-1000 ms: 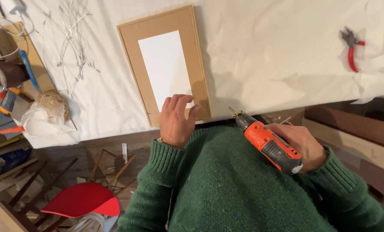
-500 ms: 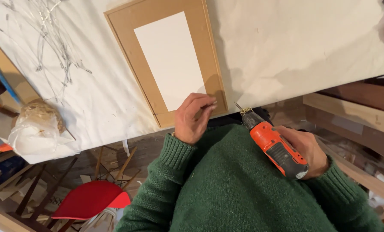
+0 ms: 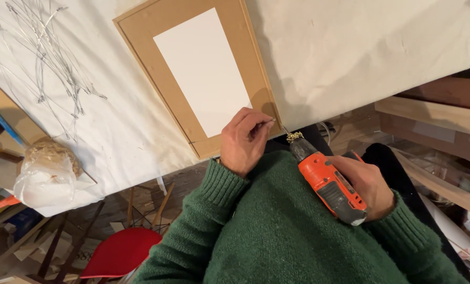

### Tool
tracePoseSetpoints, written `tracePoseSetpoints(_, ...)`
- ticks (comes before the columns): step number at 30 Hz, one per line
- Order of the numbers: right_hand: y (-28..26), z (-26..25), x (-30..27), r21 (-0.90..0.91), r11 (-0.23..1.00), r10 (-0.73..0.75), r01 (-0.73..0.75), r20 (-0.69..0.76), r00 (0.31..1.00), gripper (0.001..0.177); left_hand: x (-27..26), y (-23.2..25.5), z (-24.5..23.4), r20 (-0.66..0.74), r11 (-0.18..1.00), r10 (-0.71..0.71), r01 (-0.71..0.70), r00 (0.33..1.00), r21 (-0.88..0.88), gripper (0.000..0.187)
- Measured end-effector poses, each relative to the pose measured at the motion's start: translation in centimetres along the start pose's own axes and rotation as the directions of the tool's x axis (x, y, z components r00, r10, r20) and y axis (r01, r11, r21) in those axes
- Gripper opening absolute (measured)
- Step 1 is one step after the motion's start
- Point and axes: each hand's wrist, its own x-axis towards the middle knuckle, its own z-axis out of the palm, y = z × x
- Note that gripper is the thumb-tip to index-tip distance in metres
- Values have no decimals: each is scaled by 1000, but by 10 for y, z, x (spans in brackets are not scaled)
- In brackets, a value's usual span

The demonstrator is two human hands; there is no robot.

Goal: Attaching hanging hardware and organizing framed artwork in a workshop.

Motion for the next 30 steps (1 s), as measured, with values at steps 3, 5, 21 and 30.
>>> tracePoseSetpoints(3,-2,6,1,2,1000,-13,13,-5,1000,52,0,5,-1,1,1000,-2,2,1000,32,8)
tracePoseSetpoints(5,-7,7,0,3,1000,-1,1,-10,1000,53,1,6,0,7,999,-5,4,1000,40,8)
tracePoseSetpoints(21,-18,15,1,-66,992,104,-104,-3,995,57,3,7,3,14,989,56,-57,998,135,15)
tracePoseSetpoints(30,-20,19,-1,-132,982,134,-132,3,991,60,4,8,2,9,947,226,-222,974,231,18)
